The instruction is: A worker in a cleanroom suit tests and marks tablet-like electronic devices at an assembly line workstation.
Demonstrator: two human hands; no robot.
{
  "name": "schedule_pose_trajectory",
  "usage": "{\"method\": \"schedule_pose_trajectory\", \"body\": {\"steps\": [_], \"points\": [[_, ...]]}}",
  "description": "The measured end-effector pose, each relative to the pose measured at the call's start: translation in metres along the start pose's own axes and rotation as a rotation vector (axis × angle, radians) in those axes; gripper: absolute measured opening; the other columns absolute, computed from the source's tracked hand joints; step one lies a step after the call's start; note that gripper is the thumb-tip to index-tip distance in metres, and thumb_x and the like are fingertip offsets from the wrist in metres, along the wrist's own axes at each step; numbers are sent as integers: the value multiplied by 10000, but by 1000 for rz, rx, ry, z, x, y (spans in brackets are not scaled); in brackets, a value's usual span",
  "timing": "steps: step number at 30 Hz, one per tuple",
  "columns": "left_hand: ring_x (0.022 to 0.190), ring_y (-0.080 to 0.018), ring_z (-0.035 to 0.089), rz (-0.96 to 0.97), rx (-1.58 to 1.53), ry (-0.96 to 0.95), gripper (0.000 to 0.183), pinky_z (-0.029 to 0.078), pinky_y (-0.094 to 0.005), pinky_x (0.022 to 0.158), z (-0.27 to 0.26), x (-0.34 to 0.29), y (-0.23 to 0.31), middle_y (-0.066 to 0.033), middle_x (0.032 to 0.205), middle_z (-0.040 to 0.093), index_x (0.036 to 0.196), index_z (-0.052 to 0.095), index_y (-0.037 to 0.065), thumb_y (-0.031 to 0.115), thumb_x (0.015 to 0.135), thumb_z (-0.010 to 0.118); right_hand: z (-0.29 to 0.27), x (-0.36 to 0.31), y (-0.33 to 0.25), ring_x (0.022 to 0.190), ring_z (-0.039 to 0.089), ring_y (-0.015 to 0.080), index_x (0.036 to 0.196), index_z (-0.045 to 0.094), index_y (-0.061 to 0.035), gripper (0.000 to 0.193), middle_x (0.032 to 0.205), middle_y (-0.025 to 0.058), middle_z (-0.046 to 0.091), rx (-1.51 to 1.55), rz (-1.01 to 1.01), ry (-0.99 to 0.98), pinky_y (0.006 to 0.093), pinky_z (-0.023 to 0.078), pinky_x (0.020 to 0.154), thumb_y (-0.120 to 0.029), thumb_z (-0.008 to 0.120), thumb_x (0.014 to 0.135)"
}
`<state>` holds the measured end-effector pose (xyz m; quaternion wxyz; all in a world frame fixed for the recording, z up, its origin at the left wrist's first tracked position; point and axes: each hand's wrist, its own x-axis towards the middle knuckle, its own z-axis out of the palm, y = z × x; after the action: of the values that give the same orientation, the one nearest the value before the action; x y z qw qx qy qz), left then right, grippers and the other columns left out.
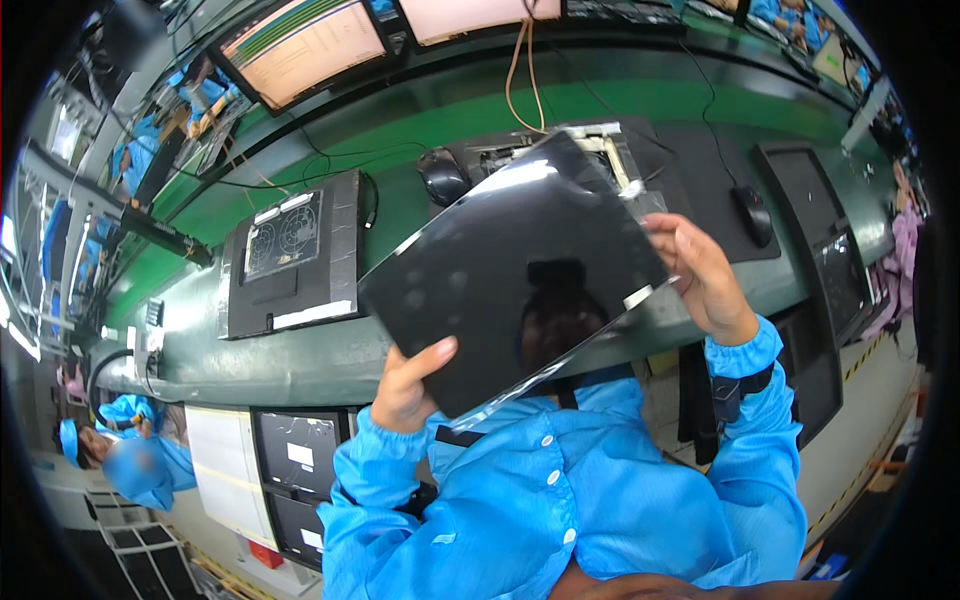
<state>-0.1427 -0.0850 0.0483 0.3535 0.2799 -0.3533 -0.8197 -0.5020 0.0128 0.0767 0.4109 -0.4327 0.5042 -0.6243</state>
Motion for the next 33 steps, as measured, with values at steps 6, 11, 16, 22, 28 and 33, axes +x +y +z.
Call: {"method": "schedule_pose_trajectory", "body": {"steps": [6, 11, 16, 22, 28, 33], "points": [[1214, -203, 637, 151, 22, -32, 544, 490, -343, 1071, 63, 92, -6, -126, 1338, 657, 1460, 504, -24, 93, 969, 709, -50, 28, 23, 1059, 731, 206, 1452, 530, 38, 450, 1225, 124, 718, 296, 189, 162, 385, 633, 912, -183, 591, 1065], [1585, -412, 222, 551, 1118, 143, 958, 277, -467, 1261, 57, 111, -32, -313, 1678, 215, 1603, 280, -68, 323, 907, 811, -70, 46, 49, 1030, 738, 203, 1445, 536, 25, 445, 1185, 110, 731, 291, 157, 123, 373, 639, 888, -180, 617, 1058], [1570, -466, 223, 655, 1484, 102, 936, 243, -511, 1272, 44, 122, -47, -351, 1647, 245, 1556, 383, -58, 425, 884, 821, -67, 60, 67, 1034, 739, 209, 1424, 547, 17, 435, 1185, 102, 731, 292, 171, 173, 371, 632, 888, -187, 638, 1050], [1515, -490, 318, 694, 1637, 80, 805, 229, -561, 1267, 38, 133, -55, -359, 1590, 347, 1456, 518, -64, 435, 892, 803, -59, 65, 51, 1020, 714, 196, 1346, 633, 31, 415, 1242, 137, 704, -125, 203, 254, 339, 605, 862, -239, 677, 1033], [1471, -490, 387, 786, 1611, 113, 697, 249, -575, 1259, 34, 135, -60, -353, 1567, 388, 1399, 568, -68, 374, 907, 786, -46, 55, 46, 1197, 592, 362, 1272, 712, -19, 527, 1292, 183, 658, -1226, -329, 162, 454, 479, 992, -352, 816, 877], [1446, -491, 423, 833, 1573, 129, 629, 278, -577, 1247, 31, 136, -61, -347, 1535, 432, 1361, 590, -86, 311, 914, 785, -37, 43, 52, 1238, 565, 353, 1302, 715, -66, 514, 1366, 177, 613, -1357, -374, 99, 451, 439, 1026, -317, 818, 866]]}}
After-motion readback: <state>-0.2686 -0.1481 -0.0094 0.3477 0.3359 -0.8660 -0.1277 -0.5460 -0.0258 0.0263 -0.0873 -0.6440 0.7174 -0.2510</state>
